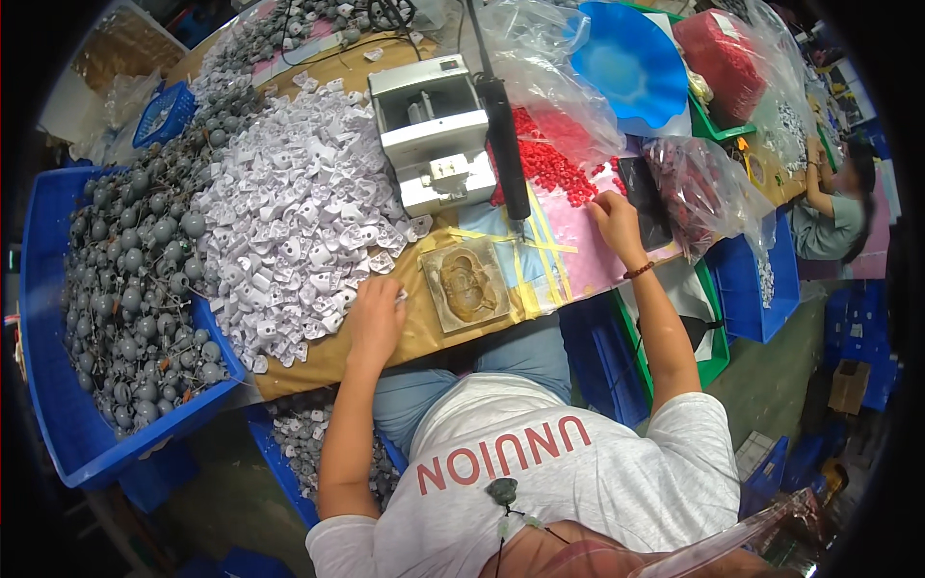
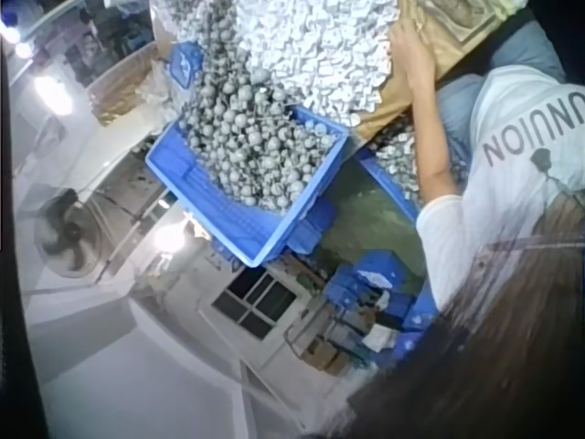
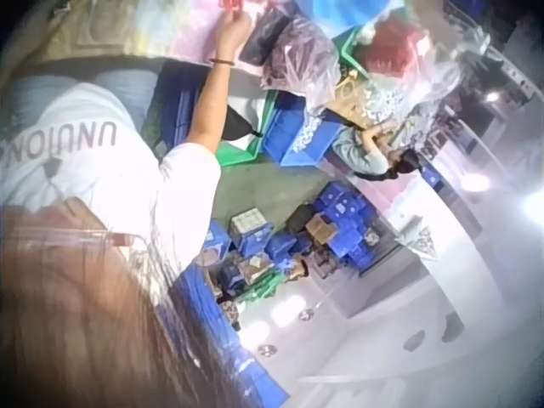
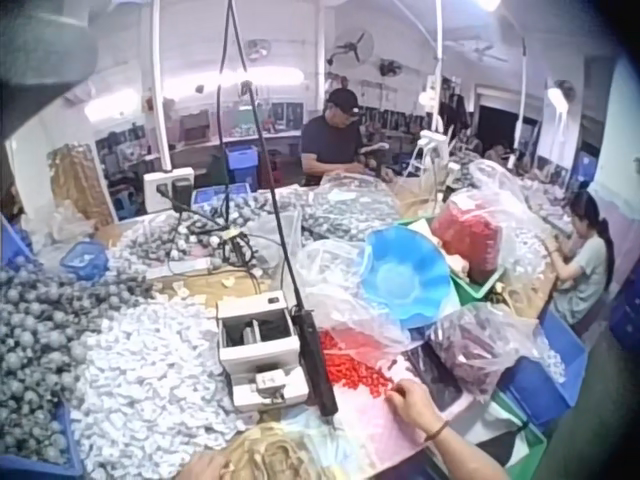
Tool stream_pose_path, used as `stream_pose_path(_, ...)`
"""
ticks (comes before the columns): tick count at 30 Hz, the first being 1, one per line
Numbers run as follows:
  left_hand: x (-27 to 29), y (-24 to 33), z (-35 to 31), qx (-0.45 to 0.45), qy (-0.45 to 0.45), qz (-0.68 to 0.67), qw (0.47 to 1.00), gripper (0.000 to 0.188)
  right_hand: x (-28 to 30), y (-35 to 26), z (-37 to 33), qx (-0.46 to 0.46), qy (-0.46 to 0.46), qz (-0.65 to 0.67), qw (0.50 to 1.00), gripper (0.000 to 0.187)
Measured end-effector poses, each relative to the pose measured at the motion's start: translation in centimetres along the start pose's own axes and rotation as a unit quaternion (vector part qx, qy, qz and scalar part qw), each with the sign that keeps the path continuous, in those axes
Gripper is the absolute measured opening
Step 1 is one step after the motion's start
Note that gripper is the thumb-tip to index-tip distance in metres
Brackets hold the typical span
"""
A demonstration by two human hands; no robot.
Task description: The recorder attaches white tags to grey spherical toy components using a handheld tool.
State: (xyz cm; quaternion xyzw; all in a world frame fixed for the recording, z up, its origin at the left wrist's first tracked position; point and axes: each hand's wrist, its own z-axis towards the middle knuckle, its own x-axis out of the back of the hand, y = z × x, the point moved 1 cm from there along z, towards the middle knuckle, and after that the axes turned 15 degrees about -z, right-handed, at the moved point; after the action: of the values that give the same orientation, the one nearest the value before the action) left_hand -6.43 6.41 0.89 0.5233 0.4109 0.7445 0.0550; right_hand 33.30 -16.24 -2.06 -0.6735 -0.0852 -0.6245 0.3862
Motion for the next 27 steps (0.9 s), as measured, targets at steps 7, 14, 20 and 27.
stream_pose_path(7,-0.5,3.3,1.1,-0.021,0.047,-0.109,0.993,0.027,-0.6,-4.8,-3.4,0.040,-0.108,0.346,0.931,0.019)
stream_pose_path(14,-6.1,5.0,2.8,-0.093,0.014,-0.146,0.985,0.035,-2.1,-15.8,-7.5,0.314,-0.119,0.254,0.907,0.014)
stream_pose_path(20,-4.1,4.2,2.0,-0.010,0.082,-0.232,0.969,0.046,-5.4,-17.1,-7.5,0.515,0.043,0.087,0.852,0.023)
stream_pose_path(27,9.7,-4.5,0.2,0.015,0.237,-0.096,0.967,0.031,-4.1,-17.5,-9.5,0.482,0.025,0.007,0.876,0.026)
